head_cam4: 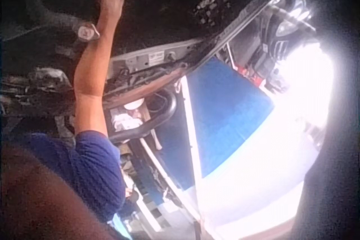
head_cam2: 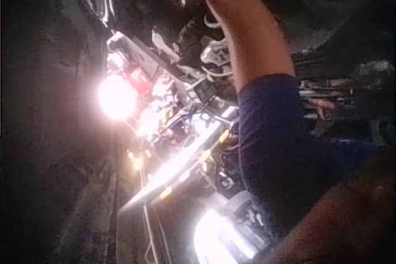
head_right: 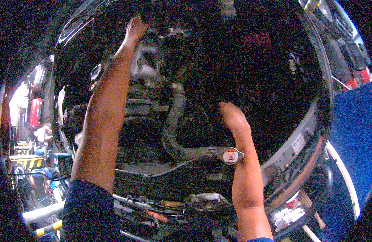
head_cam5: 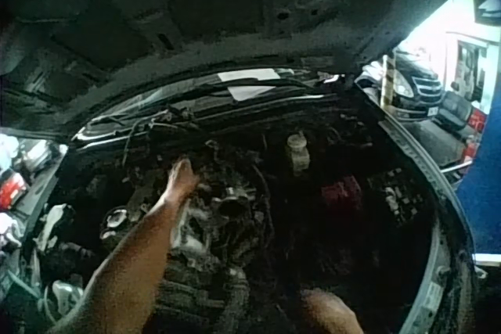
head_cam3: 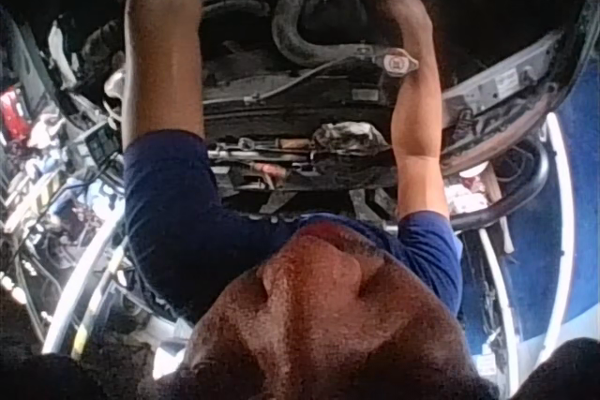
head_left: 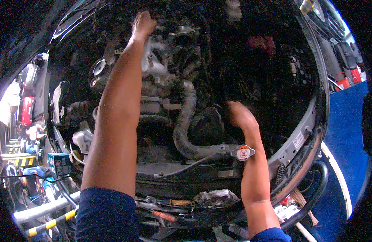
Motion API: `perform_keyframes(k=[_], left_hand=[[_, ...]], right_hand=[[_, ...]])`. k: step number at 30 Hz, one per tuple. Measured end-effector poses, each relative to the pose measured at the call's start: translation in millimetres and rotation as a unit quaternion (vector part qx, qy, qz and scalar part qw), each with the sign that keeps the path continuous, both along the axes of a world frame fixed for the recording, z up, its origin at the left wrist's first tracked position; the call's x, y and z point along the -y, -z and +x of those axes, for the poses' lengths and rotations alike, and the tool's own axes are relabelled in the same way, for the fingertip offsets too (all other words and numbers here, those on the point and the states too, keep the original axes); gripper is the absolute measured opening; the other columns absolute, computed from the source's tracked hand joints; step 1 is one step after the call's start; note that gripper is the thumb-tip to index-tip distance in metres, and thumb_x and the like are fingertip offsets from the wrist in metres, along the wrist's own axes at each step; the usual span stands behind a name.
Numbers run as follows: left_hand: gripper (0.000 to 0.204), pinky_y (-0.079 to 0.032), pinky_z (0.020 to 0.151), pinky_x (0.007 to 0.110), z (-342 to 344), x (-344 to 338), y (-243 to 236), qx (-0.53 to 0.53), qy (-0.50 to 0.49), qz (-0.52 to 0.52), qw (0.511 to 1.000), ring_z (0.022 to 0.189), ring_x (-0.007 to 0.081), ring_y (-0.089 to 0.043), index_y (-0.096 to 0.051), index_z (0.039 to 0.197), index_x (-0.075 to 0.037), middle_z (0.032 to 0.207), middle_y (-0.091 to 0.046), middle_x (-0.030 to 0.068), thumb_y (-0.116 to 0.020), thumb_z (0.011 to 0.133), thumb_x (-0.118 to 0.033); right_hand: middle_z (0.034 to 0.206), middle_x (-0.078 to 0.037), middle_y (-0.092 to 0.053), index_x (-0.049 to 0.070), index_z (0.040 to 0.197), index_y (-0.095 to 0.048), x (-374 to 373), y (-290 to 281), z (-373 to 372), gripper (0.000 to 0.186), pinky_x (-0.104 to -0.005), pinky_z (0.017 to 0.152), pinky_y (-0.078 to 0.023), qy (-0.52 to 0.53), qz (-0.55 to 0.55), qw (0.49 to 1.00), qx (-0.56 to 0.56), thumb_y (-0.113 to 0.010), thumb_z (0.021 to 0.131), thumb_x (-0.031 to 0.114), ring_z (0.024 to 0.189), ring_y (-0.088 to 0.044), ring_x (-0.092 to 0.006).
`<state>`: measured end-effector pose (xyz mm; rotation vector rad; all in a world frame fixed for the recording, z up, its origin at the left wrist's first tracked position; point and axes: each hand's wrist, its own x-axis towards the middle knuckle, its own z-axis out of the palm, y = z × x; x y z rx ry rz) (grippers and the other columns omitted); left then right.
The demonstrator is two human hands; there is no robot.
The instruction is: Replacing or repairing components within the engine bay of a vehicle.
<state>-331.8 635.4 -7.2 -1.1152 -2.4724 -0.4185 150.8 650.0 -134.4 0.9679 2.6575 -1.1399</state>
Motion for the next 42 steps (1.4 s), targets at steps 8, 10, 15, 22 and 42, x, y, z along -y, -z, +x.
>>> perform_keyframes(k=[8, 10, 15, 22, 42], left_hand=[[0.041, -0.05, 0.095, 0.053, 7.7, 2.5, -4.0, 0.018, -0.009, -0.041, 0.999, 0.11, 0.0421, -0.063, -0.068, 0.107, -0.003, 0.117, -0.066, 0.0245, -0.072, 0.081, -0.034], [0.042, -0.051, 0.094, 0.052, 5.7, 3.3, -1.5, 0.027, -0.01, 0.032, 0.999, 0.11, 0.0406, -0.064, -0.069, 0.107, -0.004, 0.113, -0.068, 0.0238, -0.072, 0.082, -0.037], [0.044, -0.051, 0.093, 0.051, 5.5, 2.9, -5.0, -0.036, 0.018, -0.009, 0.999, 0.109, 0.0403, -0.064, -0.069, 0.107, -0.004, 0.112, -0.069, 0.0228, -0.071, 0.085, -0.042], [0.048, -0.051, 0.093, 0.051, 14.1, 5.1, -12.1, 0.023, 0.009, -0.016, 1.0, 0.108, 0.0408, -0.064, -0.068, 0.107, -0.002, 0.112, -0.068, 0.0239, -0.072, 0.082, -0.042], [0.039, -0.053, 0.088, 0.052, 11.1, 3.7, -3.2, -0.067, 0.043, 0.063, 0.995, 0.1, 0.0425, -0.066, -0.068, 0.102, -0.002, 0.107, -0.069, 0.0232, -0.071, 0.084, -0.037]], right_hand=[[0.123, -0.019, -0.063, 0.005, 0.129, -0.058, 3.1, -13.4, 1.8, 0.046, -0.043, 0.09, -0.051, -0.075, 0.144, 0.987, -0.023, -0.064, 0.084, 0.005, 0.108, -0.062, -0.0372], [0.123, -0.02, -0.062, 0.005, 0.13, -0.058, 1.7, -11.3, 1.4, 0.052, -0.0433, 0.092, -0.051, -0.062, 0.114, 0.991, 0.006, -0.066, 0.079, 0.0, 0.111, -0.06, -0.0387], [0.122, -0.02, -0.062, 0.005, 0.129, -0.057, 2.1, -4.5, 0.7, 0.055, -0.044, 0.093, -0.05, -0.066, 0.102, 0.993, -0.01, -0.066, 0.076, -0.004, 0.113, -0.058, -0.0404], [0.13, -0.019, -0.06, 0.006, 0.132, -0.057, -0.1, -4.6, -1.1, 0.047, -0.0431, 0.094, -0.05, 0.01, -0.014, 0.999, 0.047, -0.063, 0.085, 0.006, 0.114, -0.059, -0.0375], [0.133, -0.021, -0.058, 0.004, 0.133, -0.056, -0.9, -3.2, -1.0, 0.049, -0.0425, 0.106, -0.044, -0.054, 0.1, 0.994, 0.01, -0.059, 0.084, -0.001, 0.127, -0.052, -0.0381]])
